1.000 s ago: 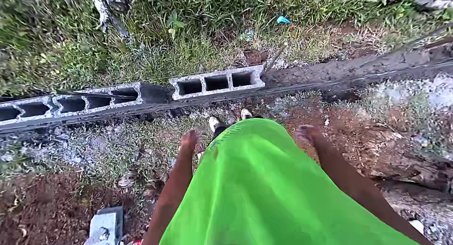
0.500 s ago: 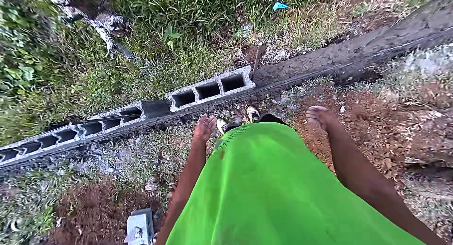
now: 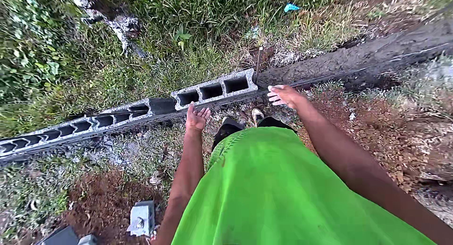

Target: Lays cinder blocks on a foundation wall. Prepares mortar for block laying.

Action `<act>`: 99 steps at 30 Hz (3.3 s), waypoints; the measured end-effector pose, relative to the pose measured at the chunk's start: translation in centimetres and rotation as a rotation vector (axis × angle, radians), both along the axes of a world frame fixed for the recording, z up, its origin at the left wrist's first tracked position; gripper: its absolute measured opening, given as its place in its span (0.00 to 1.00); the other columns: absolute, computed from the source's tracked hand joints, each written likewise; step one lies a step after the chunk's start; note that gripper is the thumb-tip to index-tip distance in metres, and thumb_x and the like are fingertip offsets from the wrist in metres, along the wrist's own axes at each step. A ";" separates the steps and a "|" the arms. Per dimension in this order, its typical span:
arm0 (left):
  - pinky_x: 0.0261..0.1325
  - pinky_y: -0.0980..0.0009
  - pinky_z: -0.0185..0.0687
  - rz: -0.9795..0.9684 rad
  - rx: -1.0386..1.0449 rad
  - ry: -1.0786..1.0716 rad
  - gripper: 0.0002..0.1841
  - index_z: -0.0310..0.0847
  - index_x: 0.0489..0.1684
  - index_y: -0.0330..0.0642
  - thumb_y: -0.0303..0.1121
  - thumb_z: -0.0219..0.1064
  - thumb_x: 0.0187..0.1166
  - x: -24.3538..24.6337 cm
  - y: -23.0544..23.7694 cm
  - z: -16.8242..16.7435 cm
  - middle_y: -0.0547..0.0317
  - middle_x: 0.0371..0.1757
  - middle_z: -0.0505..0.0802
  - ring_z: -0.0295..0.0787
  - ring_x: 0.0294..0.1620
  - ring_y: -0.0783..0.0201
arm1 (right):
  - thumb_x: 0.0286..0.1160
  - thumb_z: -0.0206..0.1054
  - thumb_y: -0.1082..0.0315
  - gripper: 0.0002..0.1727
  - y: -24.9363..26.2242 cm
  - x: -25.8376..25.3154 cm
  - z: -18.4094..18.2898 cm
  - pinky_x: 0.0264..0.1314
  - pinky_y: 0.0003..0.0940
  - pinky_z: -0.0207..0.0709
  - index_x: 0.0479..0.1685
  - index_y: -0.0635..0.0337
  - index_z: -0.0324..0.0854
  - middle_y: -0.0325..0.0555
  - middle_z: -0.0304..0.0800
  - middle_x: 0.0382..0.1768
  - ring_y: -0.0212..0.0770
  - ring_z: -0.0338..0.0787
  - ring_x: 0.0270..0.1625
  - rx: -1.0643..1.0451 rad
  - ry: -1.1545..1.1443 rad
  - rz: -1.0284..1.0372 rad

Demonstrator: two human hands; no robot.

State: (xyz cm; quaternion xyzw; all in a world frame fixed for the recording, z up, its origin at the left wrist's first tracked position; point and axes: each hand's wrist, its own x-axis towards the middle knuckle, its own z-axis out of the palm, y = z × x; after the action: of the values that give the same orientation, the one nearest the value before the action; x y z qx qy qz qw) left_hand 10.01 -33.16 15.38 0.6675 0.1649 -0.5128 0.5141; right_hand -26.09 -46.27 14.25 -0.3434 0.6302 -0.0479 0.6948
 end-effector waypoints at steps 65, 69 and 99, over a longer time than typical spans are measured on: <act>0.57 0.39 0.87 0.132 -0.060 0.081 0.27 0.59 0.81 0.38 0.29 0.58 0.81 13.3 -0.6 -2.7 0.32 0.74 0.77 0.82 0.68 0.36 | 0.80 0.73 0.60 0.38 3.3 22.3 0.5 0.52 0.47 0.92 0.86 0.62 0.60 0.68 0.81 0.68 0.58 0.94 0.55 0.083 -0.050 -0.569; 0.57 0.40 0.88 0.036 -0.082 0.052 0.26 0.58 0.80 0.37 0.30 0.57 0.82 13.6 -0.2 -3.3 0.32 0.71 0.78 0.83 0.66 0.37 | 0.85 0.65 0.45 0.36 3.7 15.8 2.2 0.55 0.50 0.90 0.85 0.56 0.65 0.61 0.89 0.64 0.55 0.95 0.56 -0.099 0.022 -0.363; 0.67 0.37 0.84 -0.054 -0.102 0.018 0.24 0.57 0.81 0.35 0.32 0.50 0.87 13.0 0.5 -3.3 0.30 0.76 0.76 0.78 0.74 0.34 | 0.92 0.58 0.64 0.26 13.8 13.6 -3.2 0.65 0.57 0.82 0.87 0.56 0.65 0.61 0.86 0.68 0.59 0.90 0.64 0.096 0.007 0.062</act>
State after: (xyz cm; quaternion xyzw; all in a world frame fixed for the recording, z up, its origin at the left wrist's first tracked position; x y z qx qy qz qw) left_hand 22.96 -32.67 12.09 0.6400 0.1252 -0.5402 0.5319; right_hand -12.53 -32.47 11.02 -0.3291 0.6231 0.0052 0.7096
